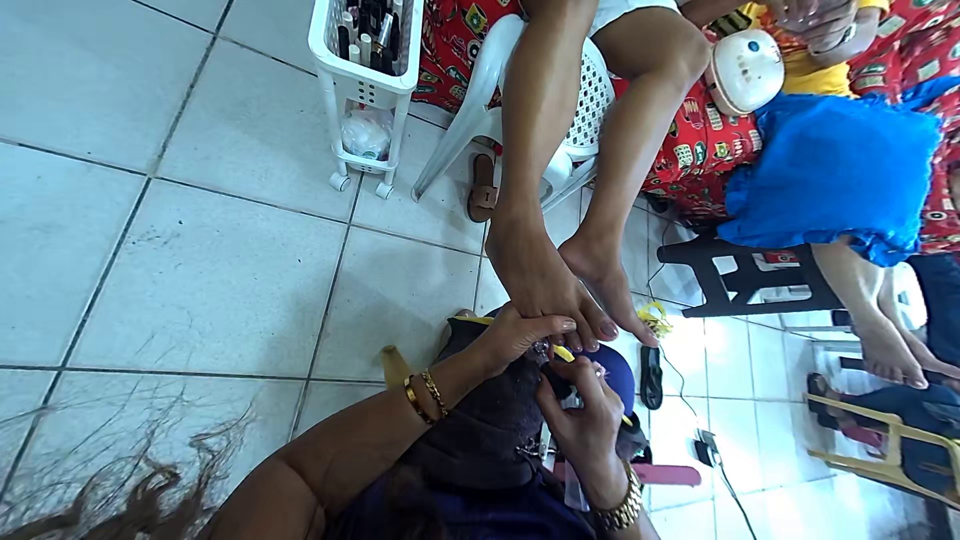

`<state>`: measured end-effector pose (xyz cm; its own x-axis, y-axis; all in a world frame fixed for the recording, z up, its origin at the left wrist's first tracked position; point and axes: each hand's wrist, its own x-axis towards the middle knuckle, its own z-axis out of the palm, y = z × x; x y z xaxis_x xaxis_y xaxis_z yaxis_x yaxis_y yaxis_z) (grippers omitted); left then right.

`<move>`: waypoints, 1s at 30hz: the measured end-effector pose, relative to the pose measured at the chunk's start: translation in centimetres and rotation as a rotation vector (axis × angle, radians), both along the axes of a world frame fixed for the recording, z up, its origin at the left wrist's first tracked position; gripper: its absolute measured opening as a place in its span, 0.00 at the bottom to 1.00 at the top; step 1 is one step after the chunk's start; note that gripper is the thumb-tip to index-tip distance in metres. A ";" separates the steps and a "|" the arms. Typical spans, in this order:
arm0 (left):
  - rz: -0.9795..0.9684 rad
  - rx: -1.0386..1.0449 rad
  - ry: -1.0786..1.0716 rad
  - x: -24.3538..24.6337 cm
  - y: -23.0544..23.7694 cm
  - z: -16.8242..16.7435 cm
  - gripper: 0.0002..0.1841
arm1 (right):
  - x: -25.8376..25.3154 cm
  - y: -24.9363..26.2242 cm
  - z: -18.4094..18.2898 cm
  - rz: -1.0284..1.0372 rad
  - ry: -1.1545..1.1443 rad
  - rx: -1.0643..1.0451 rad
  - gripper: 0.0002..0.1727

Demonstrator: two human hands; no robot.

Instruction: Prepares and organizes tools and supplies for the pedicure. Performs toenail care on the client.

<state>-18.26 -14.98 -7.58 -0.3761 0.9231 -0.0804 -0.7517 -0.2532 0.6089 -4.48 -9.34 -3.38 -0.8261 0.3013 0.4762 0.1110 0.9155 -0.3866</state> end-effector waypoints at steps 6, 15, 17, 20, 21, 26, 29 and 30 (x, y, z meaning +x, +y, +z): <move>-0.025 0.012 -0.029 -0.1 -0.1 -0.1 0.07 | 1.1 0.2 -0.5 0.050 0.127 -0.100 0.08; -0.031 0.016 -0.048 -0.1 -0.1 -0.2 0.07 | 1.9 0.6 -0.3 0.092 0.186 -0.193 0.09; -0.023 0.008 -0.056 -0.1 -0.1 -0.3 0.07 | 1.9 0.9 -0.2 0.085 0.189 -0.201 0.09; -0.023 -0.013 -0.065 -0.1 -0.2 -0.2 0.07 | 1.6 1.0 -0.3 0.067 0.202 -0.198 0.08; -0.025 -0.020 -0.068 -0.1 -0.2 -0.2 0.06 | 1.5 1.0 -0.4 0.060 0.205 -0.192 0.08; -0.025 -0.056 -0.075 -0.2 -0.3 0.0 0.05 | 1.0 0.9 -0.5 0.035 0.210 -0.163 0.08; -0.025 -0.047 -0.066 -0.2 -0.3 -0.1 0.06 | 0.8 0.9 -0.3 0.021 0.197 -0.130 0.08; -0.023 -0.038 -0.064 -0.2 -0.3 -0.1 0.06 | 0.8 0.9 -0.3 0.017 0.189 -0.118 0.08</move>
